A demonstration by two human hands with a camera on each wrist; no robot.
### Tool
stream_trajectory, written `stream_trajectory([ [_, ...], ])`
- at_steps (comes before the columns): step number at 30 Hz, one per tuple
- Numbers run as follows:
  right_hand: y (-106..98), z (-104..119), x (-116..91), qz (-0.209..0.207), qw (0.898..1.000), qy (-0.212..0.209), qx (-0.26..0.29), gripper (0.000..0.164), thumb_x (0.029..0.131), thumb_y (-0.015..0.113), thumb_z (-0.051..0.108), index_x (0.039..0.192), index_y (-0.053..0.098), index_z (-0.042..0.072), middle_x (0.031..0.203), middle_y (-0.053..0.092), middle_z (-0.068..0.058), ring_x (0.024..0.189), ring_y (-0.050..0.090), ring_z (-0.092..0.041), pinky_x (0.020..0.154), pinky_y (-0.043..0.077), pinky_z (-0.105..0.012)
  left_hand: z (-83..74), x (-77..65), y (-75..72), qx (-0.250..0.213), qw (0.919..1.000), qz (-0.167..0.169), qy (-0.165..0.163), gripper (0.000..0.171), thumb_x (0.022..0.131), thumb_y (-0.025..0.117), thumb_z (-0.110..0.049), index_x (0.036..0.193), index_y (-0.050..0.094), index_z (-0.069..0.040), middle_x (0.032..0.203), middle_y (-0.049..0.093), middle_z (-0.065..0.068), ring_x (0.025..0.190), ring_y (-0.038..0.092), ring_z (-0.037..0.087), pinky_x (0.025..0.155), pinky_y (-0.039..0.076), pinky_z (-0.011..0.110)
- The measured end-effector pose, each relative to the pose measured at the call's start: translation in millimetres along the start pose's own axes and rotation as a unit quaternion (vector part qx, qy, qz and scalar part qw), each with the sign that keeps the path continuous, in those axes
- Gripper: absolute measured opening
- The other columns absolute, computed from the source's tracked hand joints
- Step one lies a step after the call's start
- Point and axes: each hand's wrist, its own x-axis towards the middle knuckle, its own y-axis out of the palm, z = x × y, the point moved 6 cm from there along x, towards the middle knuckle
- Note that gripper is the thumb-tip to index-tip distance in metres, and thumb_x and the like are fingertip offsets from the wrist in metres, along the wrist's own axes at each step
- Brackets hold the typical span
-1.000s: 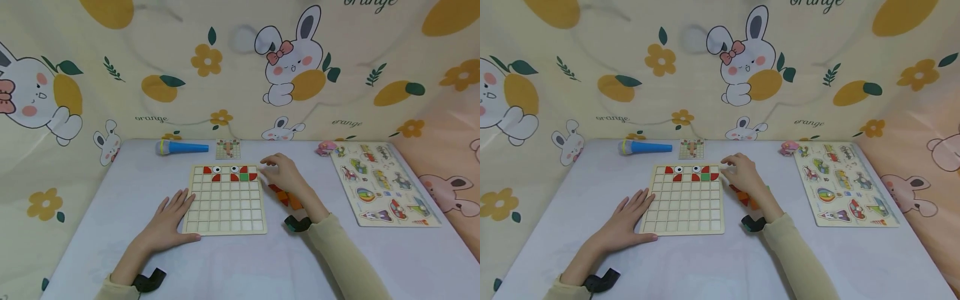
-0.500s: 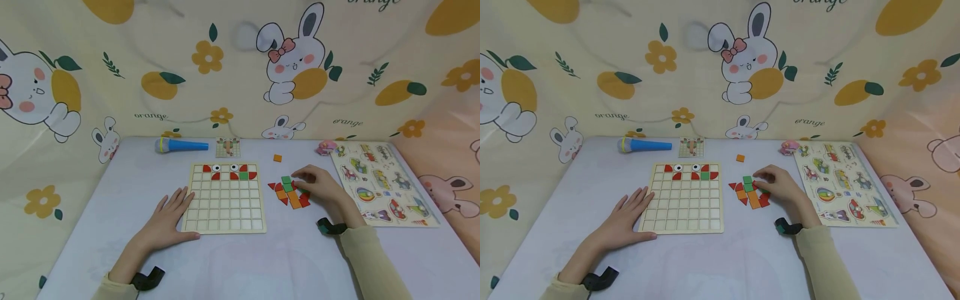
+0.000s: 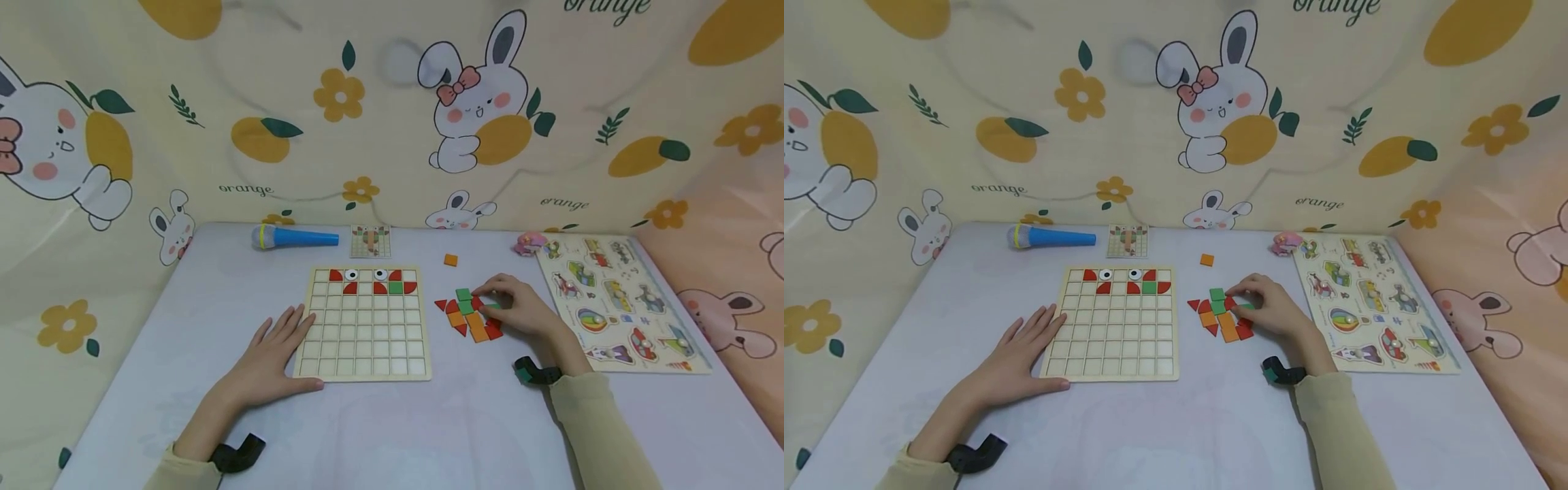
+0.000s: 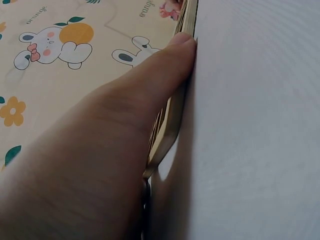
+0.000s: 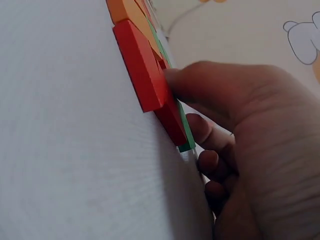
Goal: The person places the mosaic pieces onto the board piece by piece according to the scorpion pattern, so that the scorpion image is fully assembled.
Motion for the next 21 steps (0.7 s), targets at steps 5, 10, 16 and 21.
stream_trajectory([
  [5, -0.5, -2.6, 0.4, -0.01, 1.0, -0.004, -0.002, 0.026, 0.1, 0.074, 0.018, 0.126, 0.076, 0.015, 0.124, 0.067, -0.006, 0.114, 0.055, -0.023, 0.099, 0.046, -0.027, -0.4, 0.3, -0.7, -0.002, 1.0, 0.004, 0.0, 0.122, 0.078, 0.074, -0.079, 0.169, 0.028, -0.011, 0.177, 0.015, 0.015, 0.164, 0.01, 0.039, 0.128, 0.007, 0.067],
  [10, -0.6, -3.9, 0.9, -0.02, 1.0, 0.003, -0.008, 0.027, 0.102, 0.073, 0.019, 0.129, 0.074, 0.013, 0.124, 0.068, -0.007, 0.111, 0.058, -0.023, 0.095, 0.048, -0.021, 0.6, 0.7, 0.2, -0.002, 1.0, 0.003, 0.002, 0.122, 0.078, 0.073, -0.08, 0.169, 0.028, -0.011, 0.177, 0.016, 0.015, 0.164, 0.01, 0.039, 0.128, 0.007, 0.067],
  [16, -1.2, -4.1, 1.3, -0.041, 0.999, 0.009, -0.008, 0.031, 0.104, 0.071, 0.023, 0.132, 0.072, 0.011, 0.124, 0.069, -0.008, 0.106, 0.058, -0.022, 0.089, 0.048, -0.017, 0.6, 1.1, 0.8, 0.001, 1.0, 0.003, 0.005, 0.122, 0.078, 0.073, -0.08, 0.169, 0.028, -0.011, 0.177, 0.016, 0.015, 0.164, 0.011, 0.039, 0.128, 0.007, 0.067],
  [21, -1.0, -2.6, 2.8, -0.06, 0.998, 0.02, -0.011, 0.032, 0.105, 0.07, 0.018, 0.135, 0.07, 0.009, 0.12, 0.068, -0.009, 0.102, 0.057, -0.022, 0.086, 0.047, -0.016, 0.9, 0.8, 1.1, 0.0, 1.0, 0.004, 0.004, 0.122, 0.078, 0.073, -0.08, 0.169, 0.028, -0.011, 0.177, 0.015, 0.015, 0.164, 0.01, 0.039, 0.128, 0.007, 0.067],
])
